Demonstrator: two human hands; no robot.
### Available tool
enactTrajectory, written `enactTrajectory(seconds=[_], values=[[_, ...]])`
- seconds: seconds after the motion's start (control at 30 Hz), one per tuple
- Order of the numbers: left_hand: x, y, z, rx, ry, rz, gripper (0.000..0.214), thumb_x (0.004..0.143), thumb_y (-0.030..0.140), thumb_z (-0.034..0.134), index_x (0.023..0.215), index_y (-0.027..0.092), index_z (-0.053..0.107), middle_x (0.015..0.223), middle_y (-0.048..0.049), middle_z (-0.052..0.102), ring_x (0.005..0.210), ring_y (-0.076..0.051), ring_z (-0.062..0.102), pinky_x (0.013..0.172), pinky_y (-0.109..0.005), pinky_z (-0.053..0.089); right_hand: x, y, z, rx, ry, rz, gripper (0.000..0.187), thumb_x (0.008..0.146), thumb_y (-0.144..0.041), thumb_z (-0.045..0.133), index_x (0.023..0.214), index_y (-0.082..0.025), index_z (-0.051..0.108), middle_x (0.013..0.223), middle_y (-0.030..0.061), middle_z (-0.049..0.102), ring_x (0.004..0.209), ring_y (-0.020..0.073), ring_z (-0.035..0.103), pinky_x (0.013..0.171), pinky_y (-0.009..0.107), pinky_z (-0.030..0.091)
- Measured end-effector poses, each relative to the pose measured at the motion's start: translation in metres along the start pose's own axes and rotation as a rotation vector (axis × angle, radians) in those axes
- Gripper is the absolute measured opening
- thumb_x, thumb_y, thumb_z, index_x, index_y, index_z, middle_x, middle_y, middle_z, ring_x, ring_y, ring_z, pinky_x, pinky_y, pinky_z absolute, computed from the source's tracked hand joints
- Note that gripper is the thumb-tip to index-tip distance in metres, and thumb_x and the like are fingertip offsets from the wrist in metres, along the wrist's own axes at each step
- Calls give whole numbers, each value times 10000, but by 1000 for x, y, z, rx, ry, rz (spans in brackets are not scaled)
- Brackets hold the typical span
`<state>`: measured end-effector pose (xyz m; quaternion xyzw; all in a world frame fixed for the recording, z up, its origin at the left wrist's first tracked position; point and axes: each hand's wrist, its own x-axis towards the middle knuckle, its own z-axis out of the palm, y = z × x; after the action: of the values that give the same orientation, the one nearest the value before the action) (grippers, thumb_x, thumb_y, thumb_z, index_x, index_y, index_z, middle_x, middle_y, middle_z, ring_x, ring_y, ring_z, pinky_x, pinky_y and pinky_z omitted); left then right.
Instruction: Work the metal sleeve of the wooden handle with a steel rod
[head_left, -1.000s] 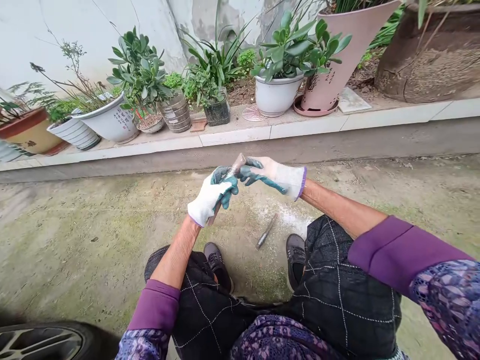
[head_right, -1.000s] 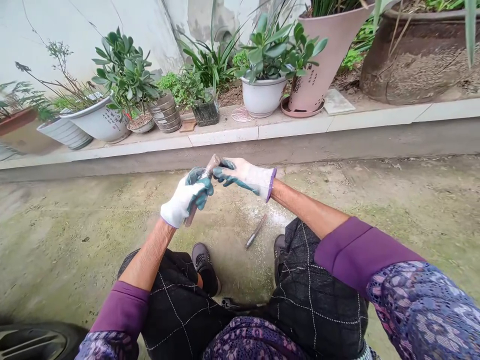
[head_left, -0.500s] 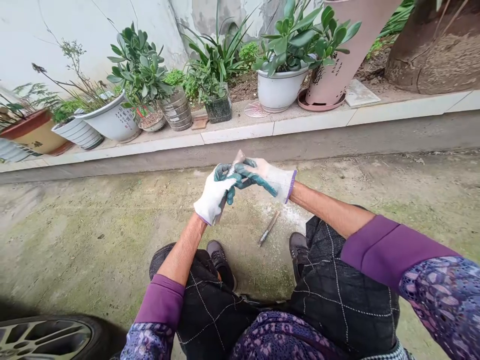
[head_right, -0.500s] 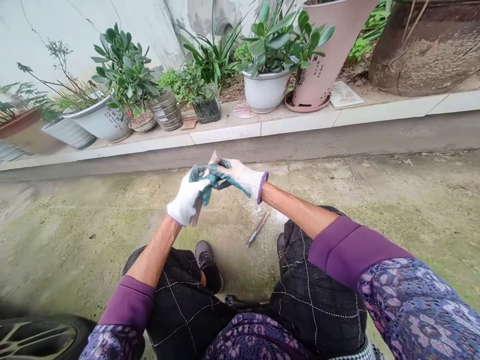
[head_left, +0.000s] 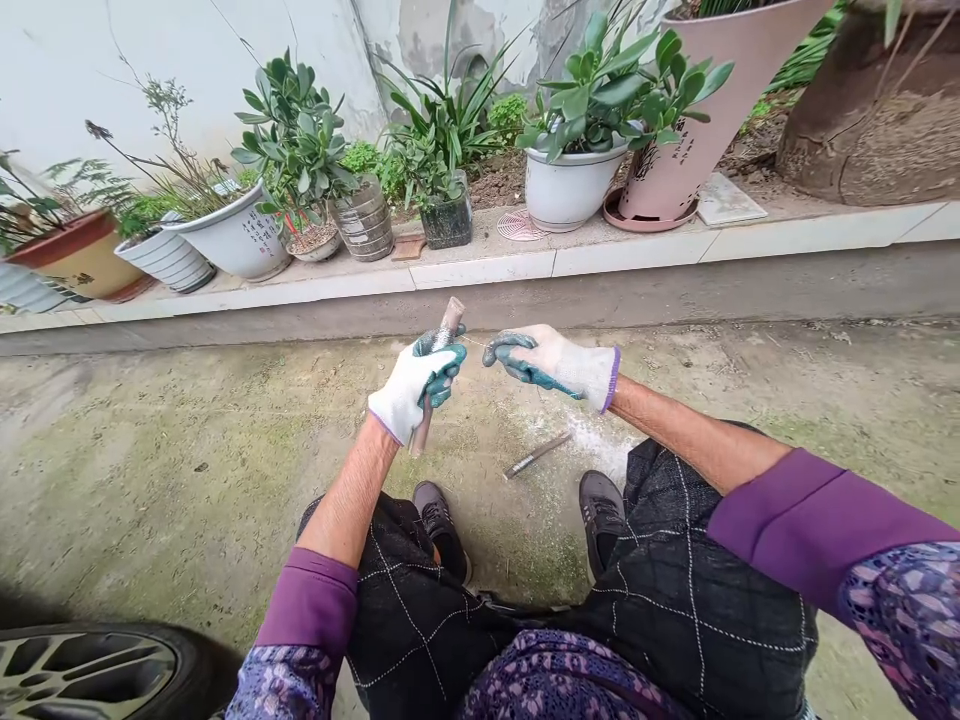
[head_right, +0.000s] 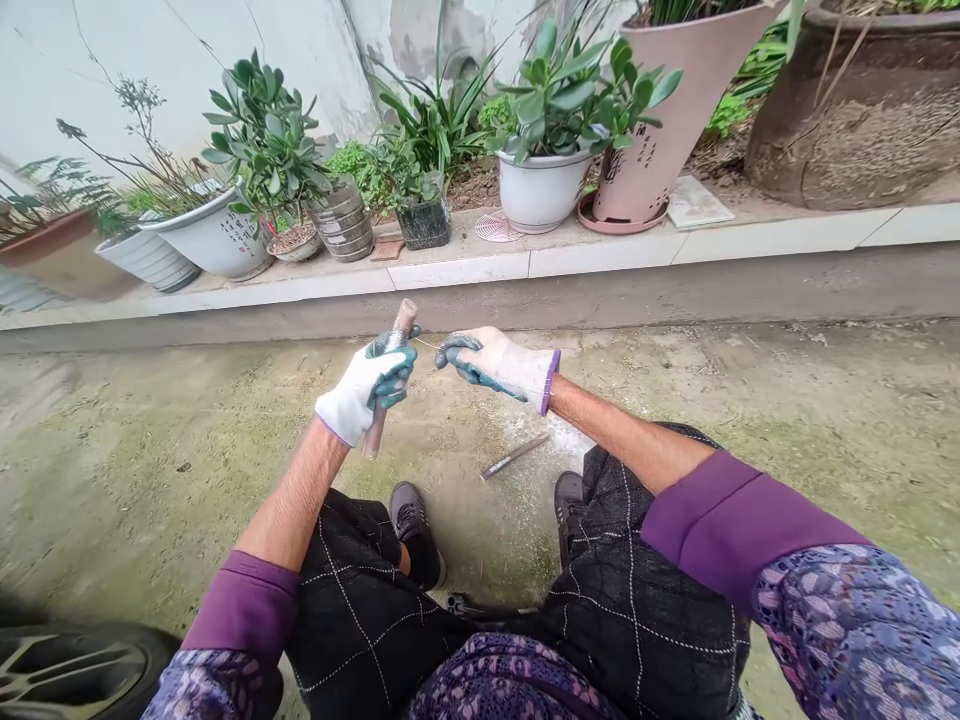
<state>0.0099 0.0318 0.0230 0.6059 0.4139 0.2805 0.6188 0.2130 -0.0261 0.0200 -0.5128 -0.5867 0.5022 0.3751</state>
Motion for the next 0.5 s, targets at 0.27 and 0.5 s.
enactTrajectory(seconds=[0.27,0.5], values=[[35,-41,15,1536,-71,4,246,893,208,500,1057,161,677,887,-139,712,847,-259,693,726,-327,492,4,21,-4,-711,-49,-116,242,867,-209,472,890,-166,709,788,35,680,649,129,519,628,255,368],[18,-31,36,1223,-232,139,202,830,349,599,925,184,668,753,-28,653,676,-165,616,640,-255,468,34,29,-32,-852,-29,38,270,866,-152,484,981,-160,728,898,48,724,709,140,568,649,244,387]])
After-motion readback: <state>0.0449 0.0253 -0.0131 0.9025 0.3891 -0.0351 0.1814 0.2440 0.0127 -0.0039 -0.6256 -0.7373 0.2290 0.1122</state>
